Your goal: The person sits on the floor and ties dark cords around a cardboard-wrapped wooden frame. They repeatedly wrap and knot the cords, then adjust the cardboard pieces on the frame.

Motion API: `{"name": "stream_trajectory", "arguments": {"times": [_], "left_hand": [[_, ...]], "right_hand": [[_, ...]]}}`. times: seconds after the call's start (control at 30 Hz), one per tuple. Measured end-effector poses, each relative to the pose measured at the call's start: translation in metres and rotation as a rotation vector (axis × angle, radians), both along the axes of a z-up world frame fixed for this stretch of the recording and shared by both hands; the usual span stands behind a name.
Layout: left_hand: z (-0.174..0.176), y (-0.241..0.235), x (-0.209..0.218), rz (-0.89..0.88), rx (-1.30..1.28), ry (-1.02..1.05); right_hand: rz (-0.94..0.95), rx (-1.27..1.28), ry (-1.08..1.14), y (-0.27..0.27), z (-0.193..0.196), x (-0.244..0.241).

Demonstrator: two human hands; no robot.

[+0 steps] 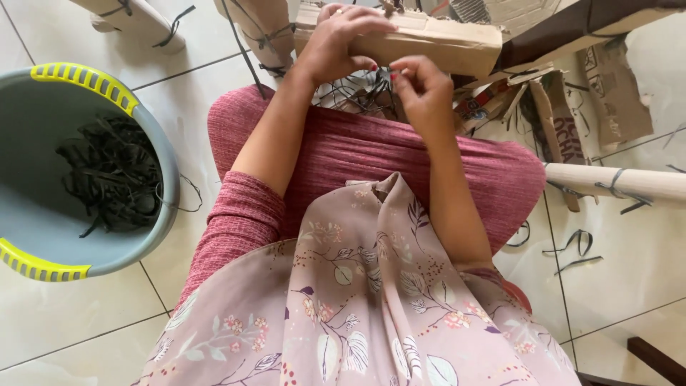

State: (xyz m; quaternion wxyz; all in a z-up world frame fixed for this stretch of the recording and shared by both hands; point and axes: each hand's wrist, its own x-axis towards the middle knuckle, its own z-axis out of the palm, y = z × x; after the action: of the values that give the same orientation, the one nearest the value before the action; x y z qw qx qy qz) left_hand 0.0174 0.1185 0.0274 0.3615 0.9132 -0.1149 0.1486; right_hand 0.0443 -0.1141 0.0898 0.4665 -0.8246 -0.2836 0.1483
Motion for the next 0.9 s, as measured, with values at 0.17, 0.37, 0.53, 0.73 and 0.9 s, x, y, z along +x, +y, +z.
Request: {"name": "stream_trajectory", "arguments": {"times": [0.17,0.37,0.53,0.73,0.9], "left_hand": [[-0.014,0.002,0.006,-0.021,-0.016,-0.114],[-0.015,0.001,0.007,0.025,-0.054,-0.086],[-0.027,-0.003,0.014,0.074,-0.040,-0.191],[-0.035,-0.006,0.021,0.193,-0.070,-0.117],[-0.041,-0.012,0.030,0.391,-0.151,-0.087]], "right_hand": [[-0.062,0.105,0.055,0.030,0.005,0.036],[-0.104,0.385,0.286,0.045,-0.008,0.049],[-0.115,0.480,0.485,0.040,-0.018,0.045],[-0.154,0.359,0.596,0.009,-0.003,0.032],[-0.175,-0.103,0.353,-0.022,-0.033,0.016]]}}
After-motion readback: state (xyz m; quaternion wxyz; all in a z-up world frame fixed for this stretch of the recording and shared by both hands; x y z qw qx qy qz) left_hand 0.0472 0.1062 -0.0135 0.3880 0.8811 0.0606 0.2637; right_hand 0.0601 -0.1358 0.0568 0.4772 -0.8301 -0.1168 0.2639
